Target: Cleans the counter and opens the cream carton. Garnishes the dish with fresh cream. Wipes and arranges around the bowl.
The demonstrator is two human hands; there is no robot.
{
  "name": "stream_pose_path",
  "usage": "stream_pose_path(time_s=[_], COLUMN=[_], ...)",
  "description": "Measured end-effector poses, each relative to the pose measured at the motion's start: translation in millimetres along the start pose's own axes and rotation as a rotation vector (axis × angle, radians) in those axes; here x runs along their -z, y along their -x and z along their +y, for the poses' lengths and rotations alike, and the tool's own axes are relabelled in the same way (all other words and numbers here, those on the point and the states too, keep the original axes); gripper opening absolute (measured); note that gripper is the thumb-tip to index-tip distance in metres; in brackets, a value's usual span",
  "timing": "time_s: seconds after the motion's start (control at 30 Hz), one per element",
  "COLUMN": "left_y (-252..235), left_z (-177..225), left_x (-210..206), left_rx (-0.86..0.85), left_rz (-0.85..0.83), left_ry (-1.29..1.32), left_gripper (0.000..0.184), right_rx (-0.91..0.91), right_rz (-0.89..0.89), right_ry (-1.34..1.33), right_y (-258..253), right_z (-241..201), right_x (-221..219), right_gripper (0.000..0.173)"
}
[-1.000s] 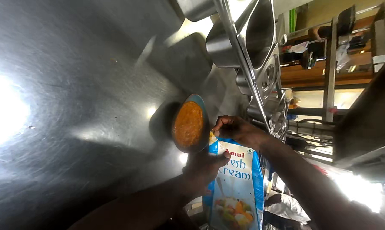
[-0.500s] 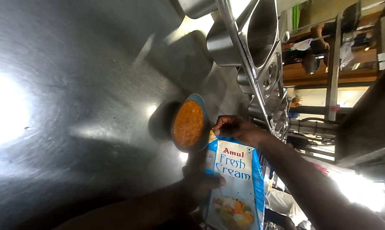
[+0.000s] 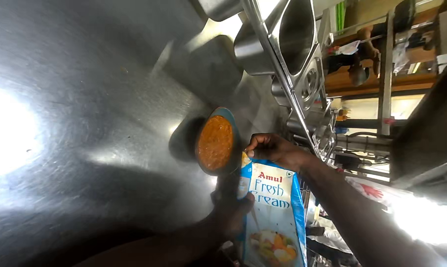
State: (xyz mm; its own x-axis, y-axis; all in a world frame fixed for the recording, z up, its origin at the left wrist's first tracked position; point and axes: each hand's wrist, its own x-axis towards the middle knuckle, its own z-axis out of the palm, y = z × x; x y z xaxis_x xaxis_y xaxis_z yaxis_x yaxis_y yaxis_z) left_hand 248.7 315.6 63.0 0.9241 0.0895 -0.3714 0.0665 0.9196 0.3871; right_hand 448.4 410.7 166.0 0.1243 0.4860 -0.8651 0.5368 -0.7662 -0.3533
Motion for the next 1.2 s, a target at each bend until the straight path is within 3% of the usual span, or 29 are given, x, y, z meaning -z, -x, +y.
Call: stream_pose_path(time_s=[0.17, 0.43, 0.57, 0.87, 1.03, 1.1, 1.2], left_y=[-4, -24, -25, -37, -32, -26, -13], left_z=[23, 14, 17, 19, 22, 18, 0], left_x=[-9, -9, -10, 4, 3, 5, 14], left_rx=[0.135, -0.043, 0.046, 0.206, 0.049, -0.034, -0.037], left_rz=[0.047, 0.146, 0.178, -0.089, -0.115, -0.159, -0.314], left_ry=[0.113, 0.275, 0.283, 0.402, 0.471, 0.408, 0.282], left_gripper=[0.054, 0.045, 0.05, 0.049, 0.026, 0.04, 0.039], right_rx=[0.028, -0.026, -0.062, -0.074, -0.058, -0.056, -0.072], right_rz=[-0.041, -0.009, -0.039, -0.096, -0.086, -0.056, 0.015], right_ry=[0.027, 0.127, 0.182, 0.178, 0.163, 0.175, 0.12], right_y=[2, -13, -18, -16, -16, -16, -7], right_z=[-5, -9, -11, -9, -8, -9, -5], right_x=[2, 5, 3, 1, 4, 3, 5], right_gripper=[0.003, 0.003, 0.004, 0.004, 0.002, 0.001, 0.006])
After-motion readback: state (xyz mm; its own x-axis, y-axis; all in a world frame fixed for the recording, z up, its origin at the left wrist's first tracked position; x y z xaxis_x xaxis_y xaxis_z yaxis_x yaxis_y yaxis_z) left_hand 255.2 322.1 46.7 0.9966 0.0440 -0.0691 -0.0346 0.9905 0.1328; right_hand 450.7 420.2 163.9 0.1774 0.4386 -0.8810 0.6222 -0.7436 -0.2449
